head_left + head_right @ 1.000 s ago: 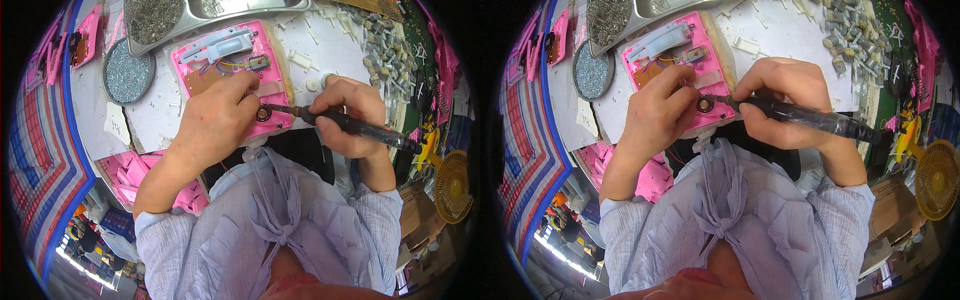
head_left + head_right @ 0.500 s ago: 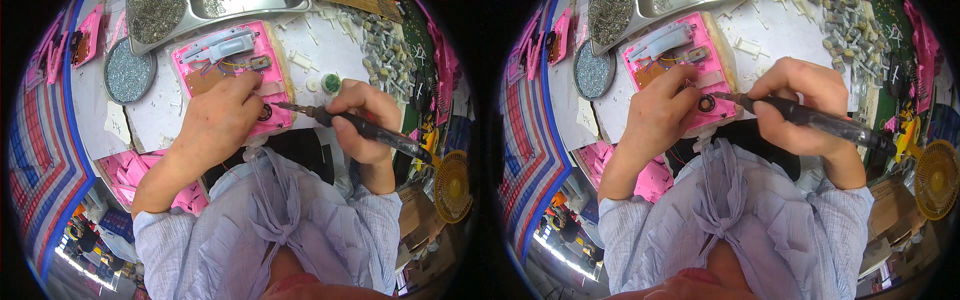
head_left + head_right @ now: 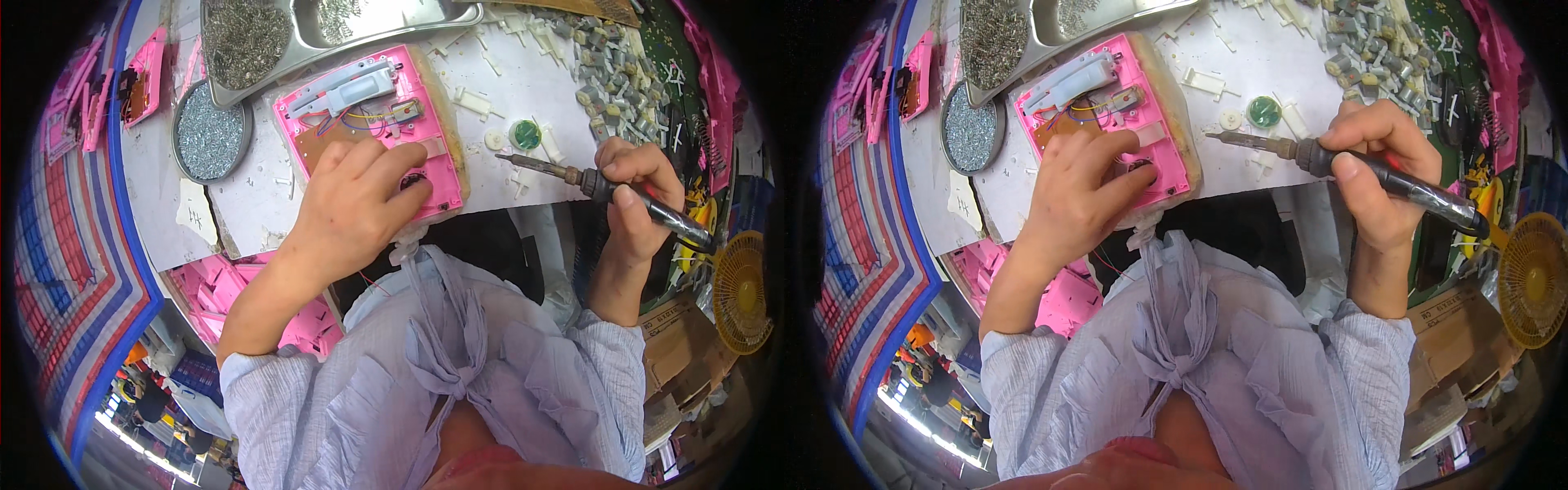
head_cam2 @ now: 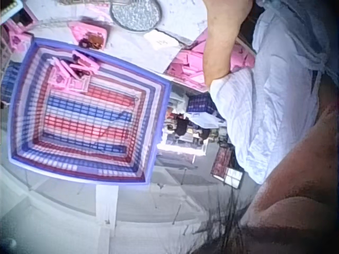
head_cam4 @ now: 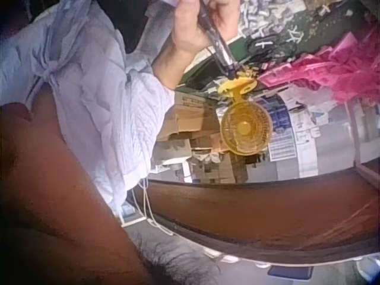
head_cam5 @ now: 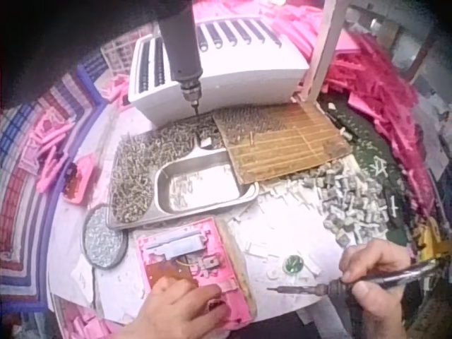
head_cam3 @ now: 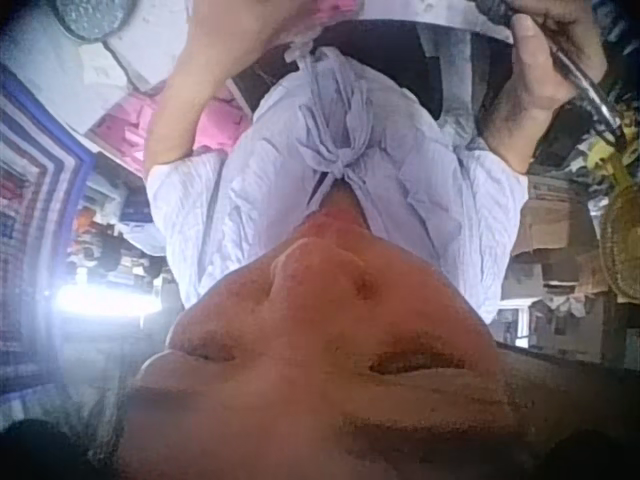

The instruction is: Assembling a pink electronic toy, including installing internal components and using an electric screwdriver and soldering iron.

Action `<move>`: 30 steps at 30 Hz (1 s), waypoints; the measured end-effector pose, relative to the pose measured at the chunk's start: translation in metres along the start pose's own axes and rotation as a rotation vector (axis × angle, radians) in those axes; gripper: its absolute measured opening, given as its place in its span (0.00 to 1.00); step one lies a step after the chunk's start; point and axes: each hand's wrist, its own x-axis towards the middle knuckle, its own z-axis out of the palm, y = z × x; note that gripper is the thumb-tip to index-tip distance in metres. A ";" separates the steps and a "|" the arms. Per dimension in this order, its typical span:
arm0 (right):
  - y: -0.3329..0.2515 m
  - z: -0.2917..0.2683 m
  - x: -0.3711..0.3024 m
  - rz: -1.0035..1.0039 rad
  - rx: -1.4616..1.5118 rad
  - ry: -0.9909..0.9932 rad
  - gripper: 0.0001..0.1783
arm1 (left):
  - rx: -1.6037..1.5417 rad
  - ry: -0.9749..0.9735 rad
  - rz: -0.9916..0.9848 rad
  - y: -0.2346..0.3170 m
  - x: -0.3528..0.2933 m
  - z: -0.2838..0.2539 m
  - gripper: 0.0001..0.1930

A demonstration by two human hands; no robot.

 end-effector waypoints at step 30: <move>-0.012 -0.239 -0.035 0.018 -0.552 0.935 0.05 | 0.053 0.437 -0.391 -0.012 -0.066 0.015 0.11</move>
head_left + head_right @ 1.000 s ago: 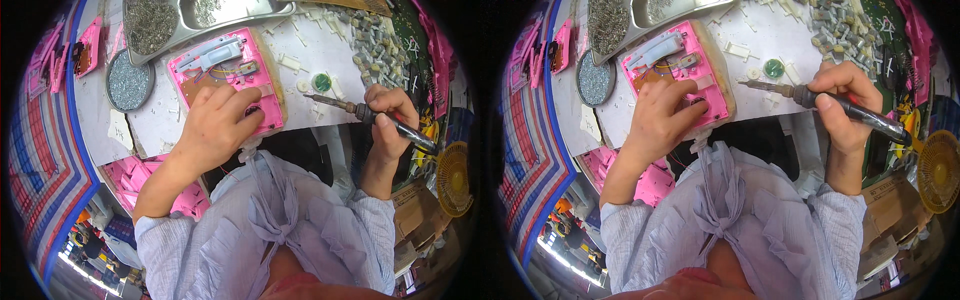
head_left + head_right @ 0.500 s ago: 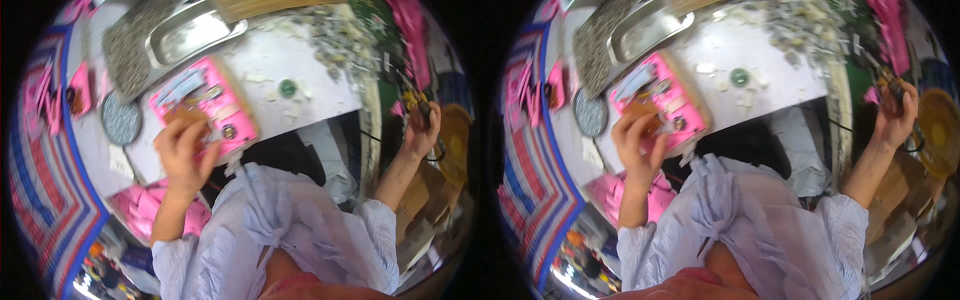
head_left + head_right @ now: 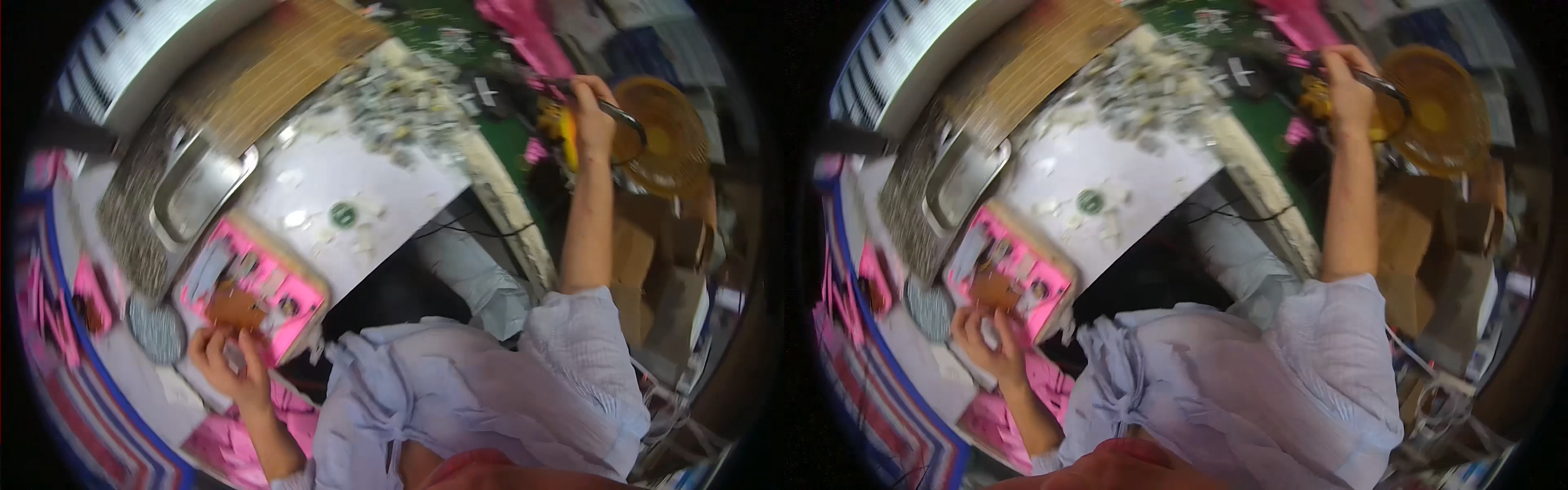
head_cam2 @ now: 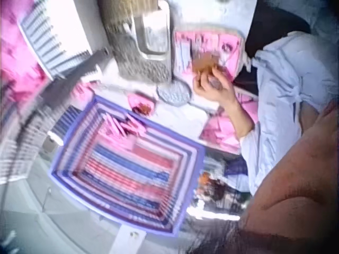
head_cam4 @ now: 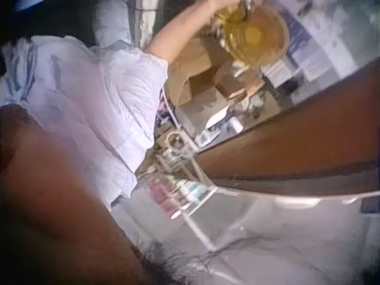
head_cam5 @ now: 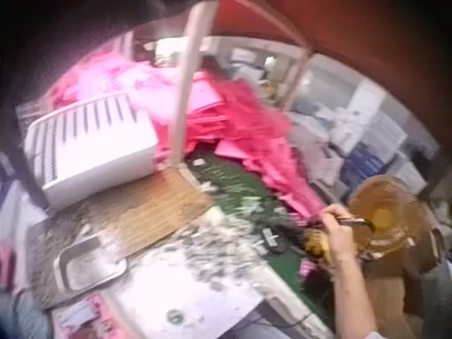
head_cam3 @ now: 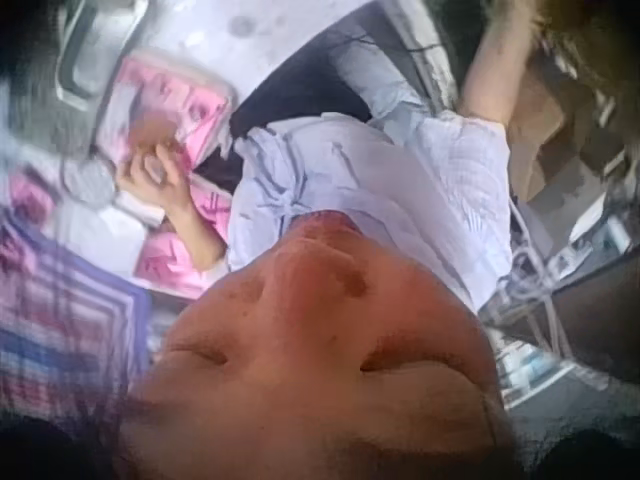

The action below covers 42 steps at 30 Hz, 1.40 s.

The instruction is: Assembling a pink electronic toy, including installing internal components and using an electric screwdriver and soldering iron.

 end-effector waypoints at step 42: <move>-0.189 0.276 -0.217 -0.913 -0.682 -1.157 0.08 | -0.001 -0.074 0.390 -0.009 0.084 0.033 0.07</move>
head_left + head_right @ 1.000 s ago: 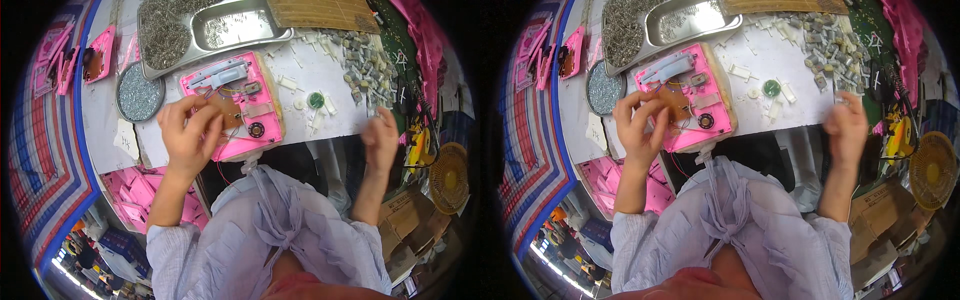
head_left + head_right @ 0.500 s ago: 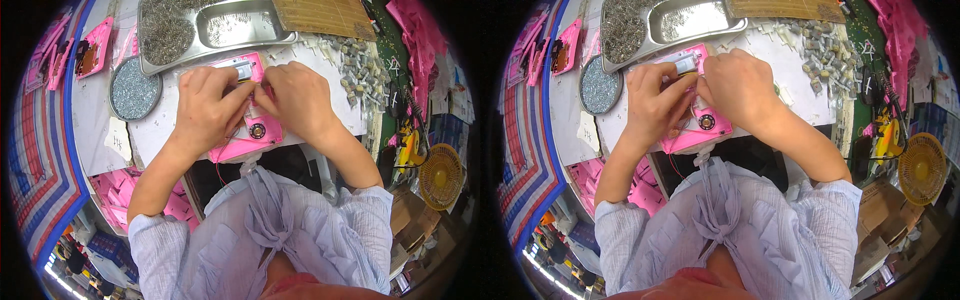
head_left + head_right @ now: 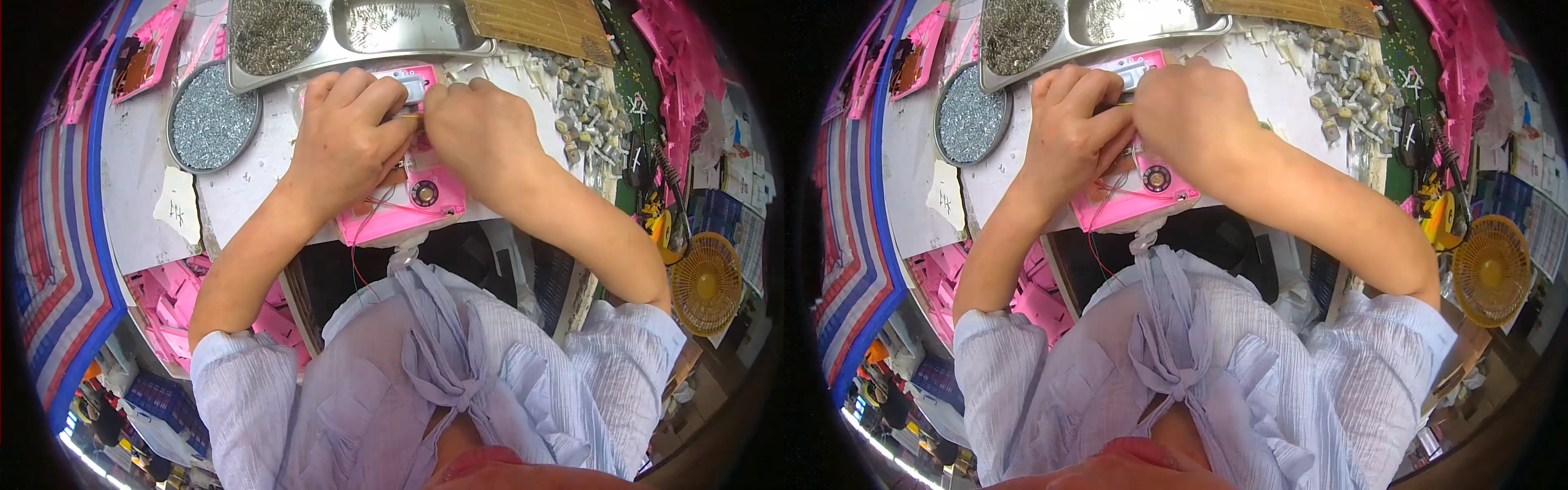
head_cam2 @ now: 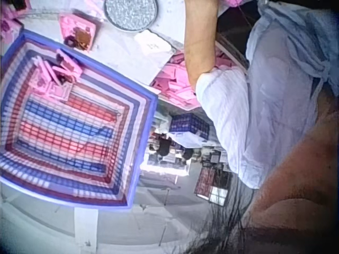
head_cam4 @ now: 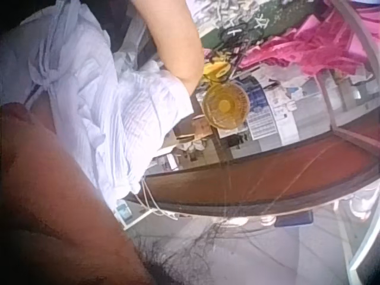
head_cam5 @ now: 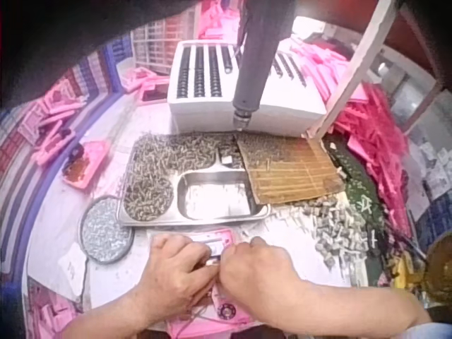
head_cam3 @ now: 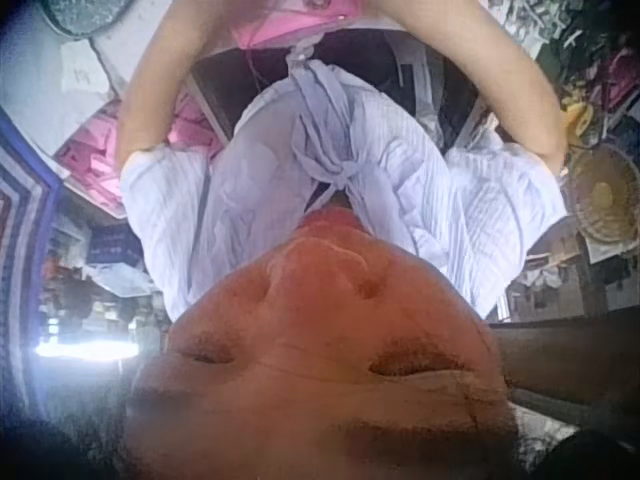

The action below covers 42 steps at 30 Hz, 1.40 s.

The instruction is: Assembling a pink electronic toy, including installing internal components and using an electric screwdriver and soldering iron.

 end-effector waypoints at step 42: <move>0.329 -0.241 -0.085 0.394 -0.161 -0.067 0.16 | -0.231 -0.316 -0.111 -0.002 0.059 -0.033 0.27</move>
